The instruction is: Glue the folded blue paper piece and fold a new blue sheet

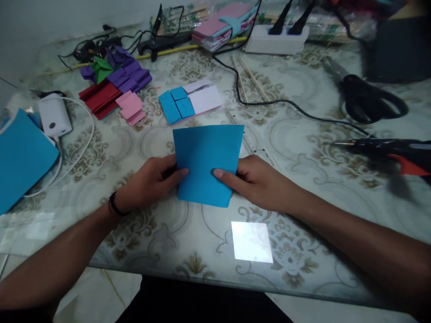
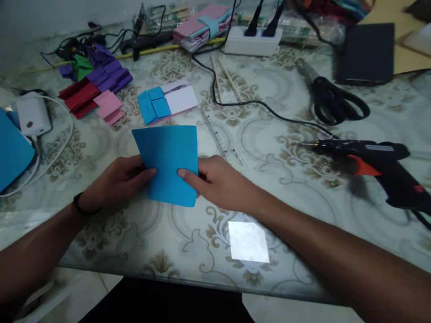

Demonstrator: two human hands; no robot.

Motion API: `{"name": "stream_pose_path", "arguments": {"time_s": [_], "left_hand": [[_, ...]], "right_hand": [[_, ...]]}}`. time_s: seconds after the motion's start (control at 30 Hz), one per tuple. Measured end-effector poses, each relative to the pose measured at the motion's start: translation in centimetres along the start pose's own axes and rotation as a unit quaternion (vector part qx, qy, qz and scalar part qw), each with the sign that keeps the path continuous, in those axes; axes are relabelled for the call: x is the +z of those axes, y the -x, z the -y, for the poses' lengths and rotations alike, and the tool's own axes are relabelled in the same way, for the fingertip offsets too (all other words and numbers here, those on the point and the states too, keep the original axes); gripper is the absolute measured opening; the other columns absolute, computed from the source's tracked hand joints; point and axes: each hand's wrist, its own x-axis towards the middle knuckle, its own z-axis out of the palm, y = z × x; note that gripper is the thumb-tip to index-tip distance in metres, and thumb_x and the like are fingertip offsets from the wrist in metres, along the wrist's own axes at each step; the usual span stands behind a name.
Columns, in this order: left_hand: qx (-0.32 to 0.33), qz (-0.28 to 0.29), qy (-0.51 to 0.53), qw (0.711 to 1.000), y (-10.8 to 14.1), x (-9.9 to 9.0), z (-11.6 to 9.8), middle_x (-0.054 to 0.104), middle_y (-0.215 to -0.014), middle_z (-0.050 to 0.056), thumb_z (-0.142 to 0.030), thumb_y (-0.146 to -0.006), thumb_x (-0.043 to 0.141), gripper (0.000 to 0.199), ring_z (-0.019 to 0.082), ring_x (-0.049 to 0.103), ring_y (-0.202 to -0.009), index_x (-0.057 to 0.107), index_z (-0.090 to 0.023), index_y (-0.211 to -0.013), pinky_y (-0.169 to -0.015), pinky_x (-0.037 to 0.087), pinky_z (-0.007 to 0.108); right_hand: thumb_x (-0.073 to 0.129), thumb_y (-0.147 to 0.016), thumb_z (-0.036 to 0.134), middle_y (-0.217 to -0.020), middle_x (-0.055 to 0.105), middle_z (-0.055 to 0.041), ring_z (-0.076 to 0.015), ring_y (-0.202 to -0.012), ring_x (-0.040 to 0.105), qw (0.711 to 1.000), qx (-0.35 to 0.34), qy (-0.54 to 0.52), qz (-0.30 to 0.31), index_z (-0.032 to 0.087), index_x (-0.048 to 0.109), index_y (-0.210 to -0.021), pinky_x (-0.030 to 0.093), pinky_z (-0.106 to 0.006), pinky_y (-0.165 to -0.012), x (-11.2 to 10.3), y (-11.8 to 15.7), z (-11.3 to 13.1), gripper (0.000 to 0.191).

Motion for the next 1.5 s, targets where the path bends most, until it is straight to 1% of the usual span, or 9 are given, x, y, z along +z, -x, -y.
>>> {"name": "stream_pose_path", "arguments": {"time_s": [0.17,0.3,0.5,0.7,1.07,1.27,1.5], "left_hand": [[0.010,-0.008,0.004,1.000,-0.06,-0.02,-0.04,0.051,-0.061,-0.003,-0.044,-0.102,0.056,0.036,0.013,0.044,-0.054,0.052,-0.020,-0.075,-0.048,0.032,0.028],[0.015,-0.006,0.004,1.000,-0.02,-0.08,0.00,0.050,-0.061,-0.004,-0.044,-0.102,0.056,0.035,0.012,0.043,-0.054,0.052,-0.020,-0.077,-0.048,0.032,0.028],[0.009,0.000,-0.001,1.000,0.04,-0.03,0.00,0.052,-0.063,-0.003,-0.043,-0.103,0.055,0.035,0.012,0.045,-0.056,0.052,-0.019,-0.078,-0.050,0.033,0.028],[0.013,-0.005,0.015,1.000,0.04,0.00,0.08,0.052,-0.062,-0.003,-0.043,-0.102,0.057,0.035,0.013,0.044,-0.055,0.051,-0.020,-0.076,-0.049,0.033,0.028],[0.008,0.001,0.014,1.000,0.03,-0.02,0.12,0.053,-0.064,-0.003,-0.044,-0.103,0.056,0.035,0.013,0.046,-0.057,0.052,-0.020,-0.078,-0.051,0.035,0.029],[0.003,-0.002,0.007,1.000,0.08,-0.01,0.02,0.051,-0.062,-0.003,-0.045,-0.103,0.055,0.037,0.013,0.044,-0.056,0.051,-0.020,-0.076,-0.051,0.033,0.029],[0.003,0.002,-0.001,1.000,0.03,-0.02,0.06,0.050,-0.062,-0.004,-0.043,-0.103,0.055,0.036,0.012,0.044,-0.056,0.051,-0.019,-0.076,-0.051,0.033,0.028]], "right_hand": [[0.052,-0.103,0.056,-0.056,0.056,0.0034,-0.0085,-0.048,0.049,1.000,0.006,-0.005,0.001,0.019,0.055,-0.064,0.035,-0.021,-0.046,0.02,-0.06,0.12,0.054],[0.053,-0.102,0.056,-0.054,0.055,0.0037,-0.0081,-0.047,0.048,1.000,0.008,-0.008,-0.001,0.019,0.053,-0.062,0.034,-0.021,-0.045,0.04,-0.09,0.07,0.054],[0.051,-0.103,0.056,-0.059,0.060,0.0023,-0.0094,-0.050,0.053,1.000,0.016,-0.017,0.010,0.018,0.057,-0.066,0.040,-0.021,-0.048,0.00,-0.08,-0.03,0.053],[0.051,-0.102,0.057,-0.056,0.059,0.0026,-0.0093,-0.049,0.051,1.000,0.016,-0.015,0.006,0.019,0.055,-0.065,0.038,-0.021,-0.046,0.06,-0.11,0.10,0.054],[0.053,-0.103,0.052,-0.059,0.062,0.0025,-0.0087,-0.051,0.055,1.000,0.010,-0.021,0.008,0.018,0.058,-0.066,0.040,-0.020,-0.049,0.00,-0.05,-0.10,0.050],[0.053,-0.104,0.051,-0.060,0.062,0.0023,-0.0093,-0.052,0.057,1.000,0.013,-0.023,0.012,0.018,0.059,-0.067,0.042,-0.020,-0.050,0.05,-0.04,0.02,0.050],[0.053,-0.104,0.049,-0.058,0.059,0.0036,-0.0081,-0.050,0.054,1.000,0.000,-0.014,0.007,0.018,0.058,-0.066,0.039,-0.020,-0.048,0.02,-0.04,-0.21,0.050]]}}
